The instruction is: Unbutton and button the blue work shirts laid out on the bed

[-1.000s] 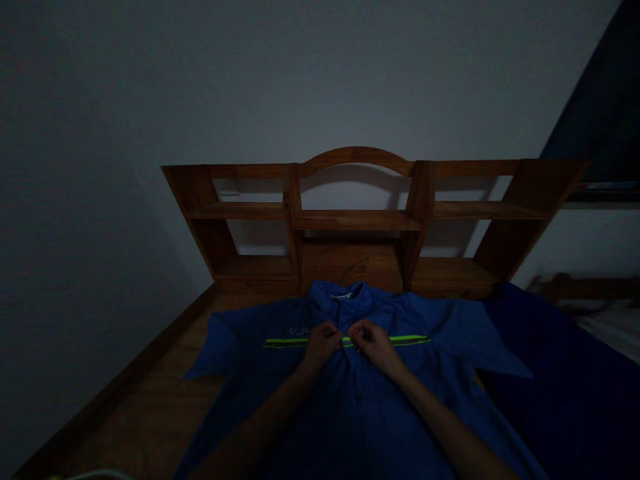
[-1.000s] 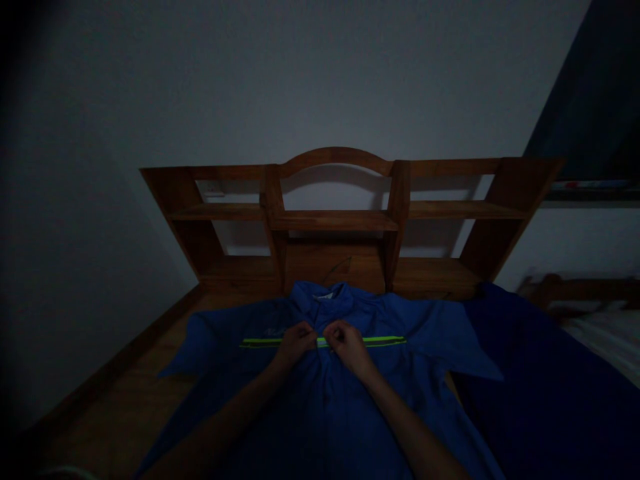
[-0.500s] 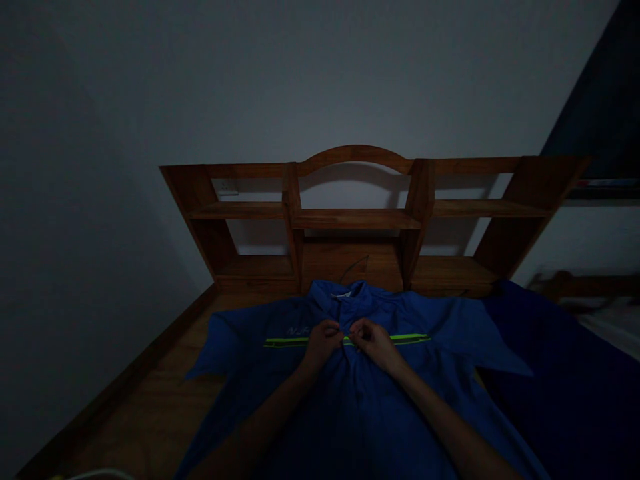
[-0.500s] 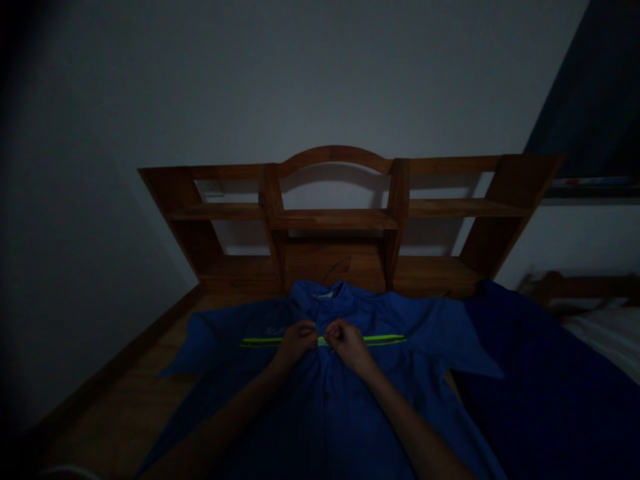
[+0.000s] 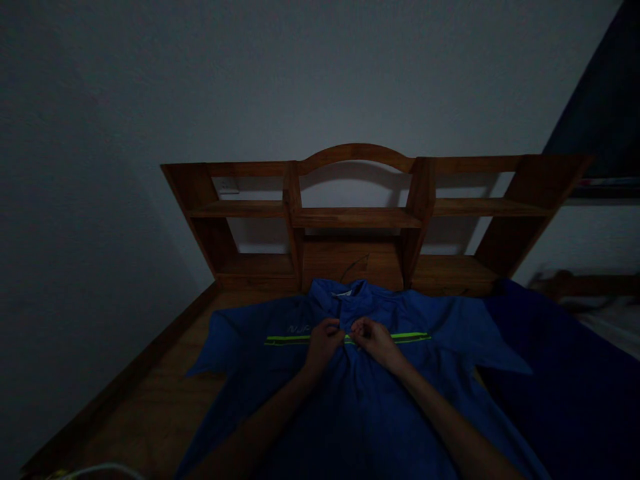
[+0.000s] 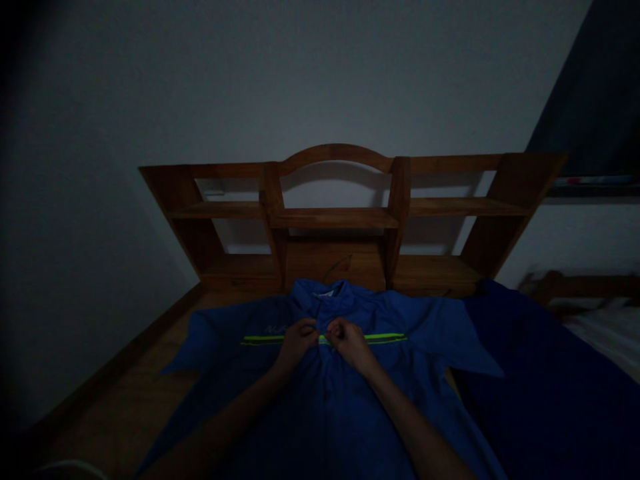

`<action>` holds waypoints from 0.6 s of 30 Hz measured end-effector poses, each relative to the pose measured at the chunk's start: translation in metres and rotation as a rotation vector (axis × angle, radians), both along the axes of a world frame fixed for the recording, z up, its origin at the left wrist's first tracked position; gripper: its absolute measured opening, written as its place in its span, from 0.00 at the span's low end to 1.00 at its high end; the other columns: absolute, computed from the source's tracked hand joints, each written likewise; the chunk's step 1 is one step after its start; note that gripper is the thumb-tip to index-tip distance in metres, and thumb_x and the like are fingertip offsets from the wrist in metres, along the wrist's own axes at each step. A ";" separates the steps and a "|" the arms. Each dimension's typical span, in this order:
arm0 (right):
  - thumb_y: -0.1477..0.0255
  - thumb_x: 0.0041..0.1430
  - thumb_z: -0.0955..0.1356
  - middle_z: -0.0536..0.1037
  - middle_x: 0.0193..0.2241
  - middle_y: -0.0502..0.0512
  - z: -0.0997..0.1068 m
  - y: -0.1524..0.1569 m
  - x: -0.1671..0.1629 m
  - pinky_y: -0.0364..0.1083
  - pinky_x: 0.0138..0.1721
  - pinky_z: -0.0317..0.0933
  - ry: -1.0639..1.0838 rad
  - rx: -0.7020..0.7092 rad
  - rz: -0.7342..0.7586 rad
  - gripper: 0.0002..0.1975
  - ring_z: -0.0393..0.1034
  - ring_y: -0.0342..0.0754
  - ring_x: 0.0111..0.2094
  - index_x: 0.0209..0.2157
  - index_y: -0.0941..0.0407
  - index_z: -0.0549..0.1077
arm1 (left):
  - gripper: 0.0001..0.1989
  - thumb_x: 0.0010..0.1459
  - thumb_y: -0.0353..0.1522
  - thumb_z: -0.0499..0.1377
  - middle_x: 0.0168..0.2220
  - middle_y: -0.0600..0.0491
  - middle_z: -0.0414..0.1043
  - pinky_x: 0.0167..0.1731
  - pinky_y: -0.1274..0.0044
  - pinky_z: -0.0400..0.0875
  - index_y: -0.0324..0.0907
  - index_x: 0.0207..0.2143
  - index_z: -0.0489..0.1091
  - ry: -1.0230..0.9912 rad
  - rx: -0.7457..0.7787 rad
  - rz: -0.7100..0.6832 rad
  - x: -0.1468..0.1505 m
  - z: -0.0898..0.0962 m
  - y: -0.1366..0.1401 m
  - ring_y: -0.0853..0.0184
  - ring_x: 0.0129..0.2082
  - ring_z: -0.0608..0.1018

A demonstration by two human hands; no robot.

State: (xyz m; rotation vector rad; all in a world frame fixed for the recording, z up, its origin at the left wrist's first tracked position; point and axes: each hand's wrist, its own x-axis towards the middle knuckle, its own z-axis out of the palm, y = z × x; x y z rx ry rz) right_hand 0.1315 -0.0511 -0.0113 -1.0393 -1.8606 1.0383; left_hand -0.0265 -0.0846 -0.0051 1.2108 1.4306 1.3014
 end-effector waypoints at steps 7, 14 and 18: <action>0.70 0.51 0.66 0.70 0.24 0.48 -0.004 -0.001 0.001 0.39 0.26 0.58 -0.003 0.026 0.011 0.08 0.65 0.41 0.25 0.34 0.58 0.69 | 0.13 0.42 0.32 0.61 0.18 0.56 0.71 0.20 0.81 0.64 0.37 0.33 0.70 -0.025 -0.002 0.018 0.002 0.002 0.000 0.69 0.20 0.73; 0.64 0.50 0.68 0.70 0.24 0.49 -0.004 0.002 0.000 0.40 0.26 0.61 0.116 -0.075 0.040 0.12 0.65 0.41 0.25 0.32 0.58 0.69 | 0.14 0.42 0.31 0.61 0.21 0.55 0.74 0.22 0.81 0.65 0.37 0.35 0.73 -0.009 0.019 0.020 -0.001 0.000 -0.002 0.68 0.22 0.74; 0.57 0.51 0.66 0.70 0.21 0.49 -0.002 0.006 0.002 0.42 0.25 0.62 0.193 -0.200 0.099 0.17 0.65 0.42 0.21 0.31 0.59 0.69 | 0.15 0.46 0.34 0.60 0.23 0.54 0.76 0.25 0.79 0.67 0.37 0.37 0.75 0.069 0.090 0.002 0.001 0.005 -0.006 0.65 0.25 0.76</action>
